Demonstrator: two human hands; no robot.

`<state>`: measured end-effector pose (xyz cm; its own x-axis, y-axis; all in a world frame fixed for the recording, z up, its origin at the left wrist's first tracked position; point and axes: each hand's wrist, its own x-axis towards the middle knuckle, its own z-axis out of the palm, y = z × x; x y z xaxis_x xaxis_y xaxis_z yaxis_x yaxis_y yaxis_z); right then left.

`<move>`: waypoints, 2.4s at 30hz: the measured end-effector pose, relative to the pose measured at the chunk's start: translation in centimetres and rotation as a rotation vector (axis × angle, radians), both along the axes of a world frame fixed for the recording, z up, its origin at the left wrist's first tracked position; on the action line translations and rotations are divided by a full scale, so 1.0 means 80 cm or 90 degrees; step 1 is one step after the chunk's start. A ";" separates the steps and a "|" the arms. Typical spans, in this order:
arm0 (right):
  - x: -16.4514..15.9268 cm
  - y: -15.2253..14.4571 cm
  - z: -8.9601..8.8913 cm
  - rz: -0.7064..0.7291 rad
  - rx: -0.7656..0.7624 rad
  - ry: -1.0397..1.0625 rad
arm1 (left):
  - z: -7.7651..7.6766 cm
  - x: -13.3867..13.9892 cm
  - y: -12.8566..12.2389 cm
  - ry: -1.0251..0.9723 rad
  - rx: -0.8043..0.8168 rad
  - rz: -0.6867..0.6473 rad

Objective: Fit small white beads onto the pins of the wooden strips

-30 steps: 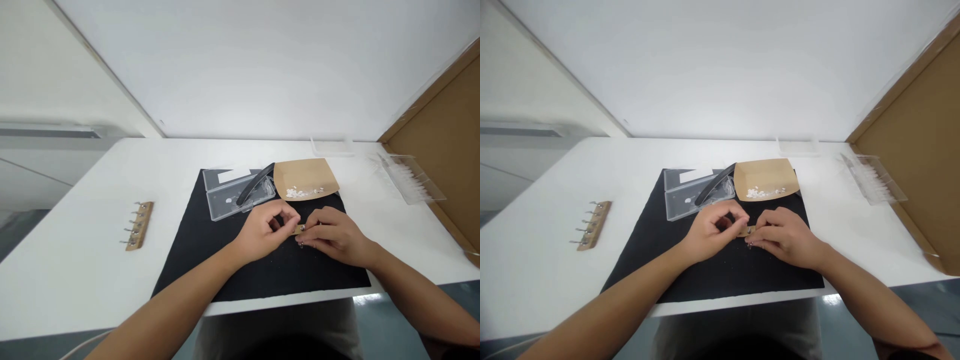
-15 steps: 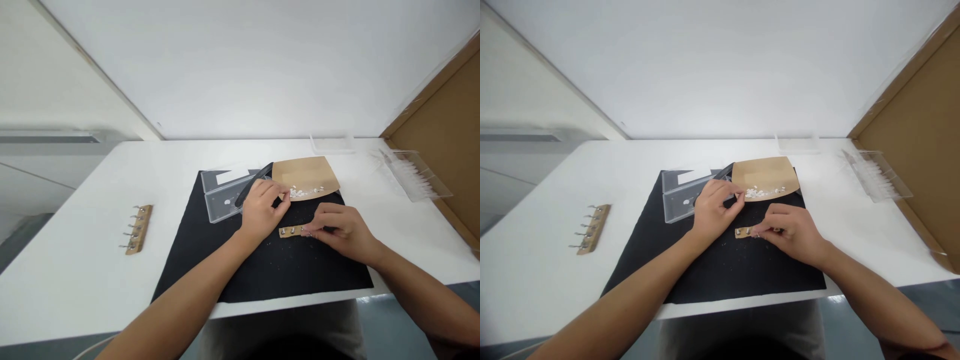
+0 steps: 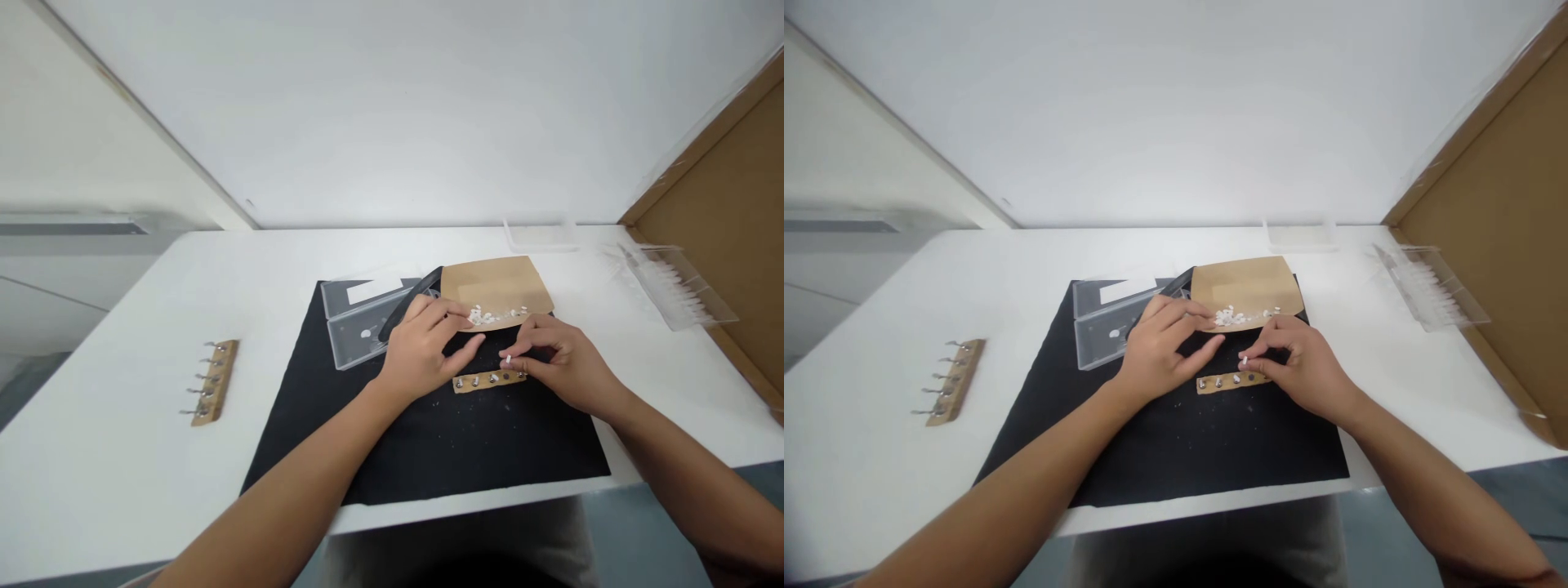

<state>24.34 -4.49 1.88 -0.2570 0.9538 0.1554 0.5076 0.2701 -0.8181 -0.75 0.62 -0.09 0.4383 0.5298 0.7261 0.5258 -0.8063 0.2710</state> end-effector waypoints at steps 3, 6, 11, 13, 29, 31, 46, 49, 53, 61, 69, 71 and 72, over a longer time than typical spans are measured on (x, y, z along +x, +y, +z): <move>0.002 -0.001 0.004 -0.005 0.002 0.025 | 0.006 -0.005 -0.009 0.027 -0.015 -0.087; 0.001 -0.002 0.008 0.001 -0.010 0.015 | 0.011 -0.010 -0.017 0.080 -0.056 -0.162; -0.003 -0.005 0.015 0.028 -0.074 -0.063 | 0.010 -0.014 -0.027 0.129 -0.099 -0.202; -0.004 -0.006 0.016 0.040 -0.070 -0.101 | 0.008 -0.014 -0.028 0.141 -0.107 -0.203; -0.008 -0.011 0.012 0.017 -0.099 -0.278 | -0.004 -0.010 -0.028 0.255 -0.210 -0.193; -0.007 -0.011 0.011 0.018 -0.102 -0.277 | -0.004 -0.010 -0.028 0.246 -0.222 -0.195; -0.002 -0.013 0.007 0.016 -0.065 -0.286 | -0.005 -0.009 -0.030 0.238 -0.257 -0.194; -0.001 -0.012 0.006 0.020 -0.064 -0.278 | -0.006 -0.009 -0.030 0.234 -0.258 -0.199; 0.001 -0.011 0.006 0.027 -0.069 -0.274 | -0.005 -0.008 -0.031 0.235 -0.248 -0.190; 0.004 -0.010 0.011 0.055 -0.078 -0.272 | -0.004 -0.008 -0.033 0.232 -0.253 -0.187; 0.005 -0.012 0.012 0.062 -0.061 -0.282 | -0.006 -0.008 -0.033 0.227 -0.258 -0.186; 0.005 -0.012 0.012 0.056 -0.058 -0.283 | -0.006 -0.008 -0.033 0.227 -0.261 -0.186; 0.006 -0.013 0.012 0.055 -0.058 -0.278 | -0.006 -0.008 -0.033 0.227 -0.263 -0.186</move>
<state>24.80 -5.51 2.84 -0.3586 0.9310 -0.0678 0.7892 0.2635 -0.5548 -1.37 -2.01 -0.61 0.7853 0.5578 0.2686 0.4149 -0.7962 0.4403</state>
